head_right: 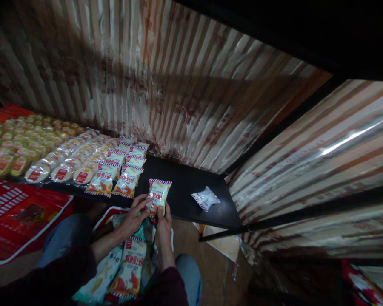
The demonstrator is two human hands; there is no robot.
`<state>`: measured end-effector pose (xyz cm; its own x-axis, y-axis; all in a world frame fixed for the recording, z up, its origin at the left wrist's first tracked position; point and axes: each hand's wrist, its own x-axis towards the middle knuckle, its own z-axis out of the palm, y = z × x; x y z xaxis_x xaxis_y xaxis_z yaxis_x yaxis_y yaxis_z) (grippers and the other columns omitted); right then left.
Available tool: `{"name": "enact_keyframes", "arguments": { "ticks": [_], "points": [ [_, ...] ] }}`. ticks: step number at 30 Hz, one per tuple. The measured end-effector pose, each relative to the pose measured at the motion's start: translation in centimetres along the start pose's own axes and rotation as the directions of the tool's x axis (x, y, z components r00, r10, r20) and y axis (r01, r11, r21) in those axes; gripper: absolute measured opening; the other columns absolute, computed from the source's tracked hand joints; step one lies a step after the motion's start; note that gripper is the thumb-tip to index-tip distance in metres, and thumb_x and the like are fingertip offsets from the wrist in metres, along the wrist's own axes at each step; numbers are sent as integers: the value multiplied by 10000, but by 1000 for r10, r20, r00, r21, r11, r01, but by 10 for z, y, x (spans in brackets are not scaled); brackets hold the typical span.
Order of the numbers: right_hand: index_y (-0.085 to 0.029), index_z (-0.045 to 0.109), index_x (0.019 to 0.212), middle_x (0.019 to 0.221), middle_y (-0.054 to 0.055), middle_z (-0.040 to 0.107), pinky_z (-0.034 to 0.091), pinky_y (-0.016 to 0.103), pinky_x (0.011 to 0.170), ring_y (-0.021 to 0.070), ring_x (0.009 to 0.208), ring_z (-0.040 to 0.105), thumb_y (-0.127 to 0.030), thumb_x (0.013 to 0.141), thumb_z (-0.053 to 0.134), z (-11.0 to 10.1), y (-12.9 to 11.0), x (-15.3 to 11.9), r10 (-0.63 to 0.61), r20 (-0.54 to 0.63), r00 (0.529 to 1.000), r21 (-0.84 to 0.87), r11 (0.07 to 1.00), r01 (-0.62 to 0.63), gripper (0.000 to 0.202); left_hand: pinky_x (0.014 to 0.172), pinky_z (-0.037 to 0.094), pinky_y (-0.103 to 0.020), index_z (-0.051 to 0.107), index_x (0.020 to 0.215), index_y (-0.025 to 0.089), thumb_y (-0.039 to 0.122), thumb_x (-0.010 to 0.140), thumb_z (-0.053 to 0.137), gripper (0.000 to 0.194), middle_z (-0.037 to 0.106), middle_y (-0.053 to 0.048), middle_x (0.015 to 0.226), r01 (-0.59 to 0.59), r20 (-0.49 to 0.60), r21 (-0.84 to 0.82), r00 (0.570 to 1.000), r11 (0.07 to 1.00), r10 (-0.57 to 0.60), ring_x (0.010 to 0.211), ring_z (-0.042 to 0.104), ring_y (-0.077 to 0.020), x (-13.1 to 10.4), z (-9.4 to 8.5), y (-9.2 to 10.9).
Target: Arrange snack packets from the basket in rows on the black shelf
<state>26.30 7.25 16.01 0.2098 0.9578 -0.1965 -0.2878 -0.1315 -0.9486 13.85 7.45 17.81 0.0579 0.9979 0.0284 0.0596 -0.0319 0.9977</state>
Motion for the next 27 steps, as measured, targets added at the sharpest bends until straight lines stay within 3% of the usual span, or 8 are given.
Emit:
{"name": "enact_keyframes", "arguments": {
  "ticks": [6,17,27],
  "points": [
    [-218,562,1230,1028,57,709,515,298,741,195,845,658,-460,693,700,6,2,25,20,6,1000,109,994,-20,605,1126,294,-372,578,1223,217,157,784,467,456,401,-80,1382,-90,2,198,996,976,91,1311,381,-201,17,3,-4],
    [-204,573,1197,960,41,716,524,290,733,191,820,667,-462,655,691,19,14,79,26,-93,995,78,997,-19,611,1103,339,-384,548,1252,175,153,821,431,447,420,-104,1417,-125,-56,445,984,887,167,1298,420,-207,60,6,-17],
    [-174,611,1103,914,59,723,527,298,738,186,782,673,-451,668,653,34,24,140,-72,-87,994,74,994,79,517,1117,292,-410,507,1300,94,187,858,410,462,367,-157,1466,-44,-45,638,995,769,94,1343,360,-259,103,13,-11]
  ]
}}
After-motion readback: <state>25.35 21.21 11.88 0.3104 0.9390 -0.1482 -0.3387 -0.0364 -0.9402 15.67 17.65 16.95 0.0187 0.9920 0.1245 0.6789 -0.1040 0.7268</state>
